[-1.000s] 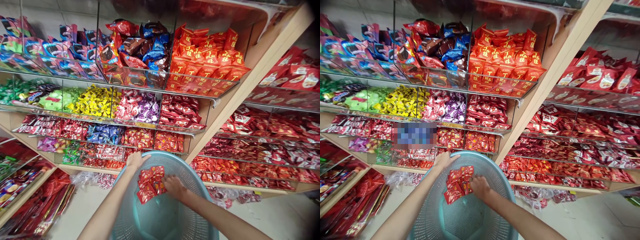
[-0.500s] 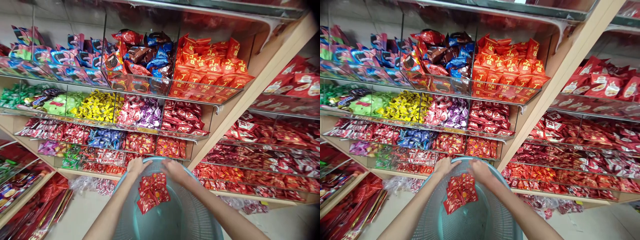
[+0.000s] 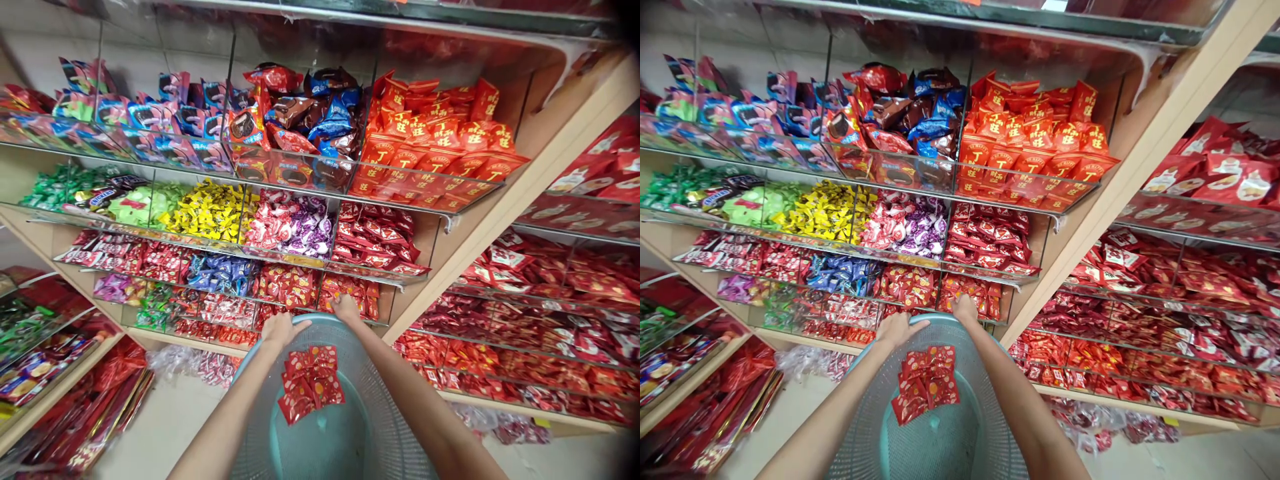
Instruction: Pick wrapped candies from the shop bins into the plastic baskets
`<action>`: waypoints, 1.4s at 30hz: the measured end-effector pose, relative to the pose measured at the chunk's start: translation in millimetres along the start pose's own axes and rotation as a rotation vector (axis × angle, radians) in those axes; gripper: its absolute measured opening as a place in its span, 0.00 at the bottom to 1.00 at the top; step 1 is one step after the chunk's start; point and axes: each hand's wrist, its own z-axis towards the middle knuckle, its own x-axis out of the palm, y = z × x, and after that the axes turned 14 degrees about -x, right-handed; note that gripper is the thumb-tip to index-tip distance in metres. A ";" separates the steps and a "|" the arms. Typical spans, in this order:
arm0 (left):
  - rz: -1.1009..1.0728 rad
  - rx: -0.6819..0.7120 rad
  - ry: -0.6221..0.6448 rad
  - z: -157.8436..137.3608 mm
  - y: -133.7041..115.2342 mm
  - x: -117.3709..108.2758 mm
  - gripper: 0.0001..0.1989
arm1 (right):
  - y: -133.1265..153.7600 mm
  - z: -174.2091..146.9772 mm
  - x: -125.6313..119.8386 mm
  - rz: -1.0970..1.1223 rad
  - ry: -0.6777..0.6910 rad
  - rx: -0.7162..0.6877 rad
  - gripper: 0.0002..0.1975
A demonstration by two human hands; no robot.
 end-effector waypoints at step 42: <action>0.019 -0.002 -0.018 2.5 1.6 2.1 0.43 | 16.1 -103.1 55.9 0.736 0.201 -0.014 0.10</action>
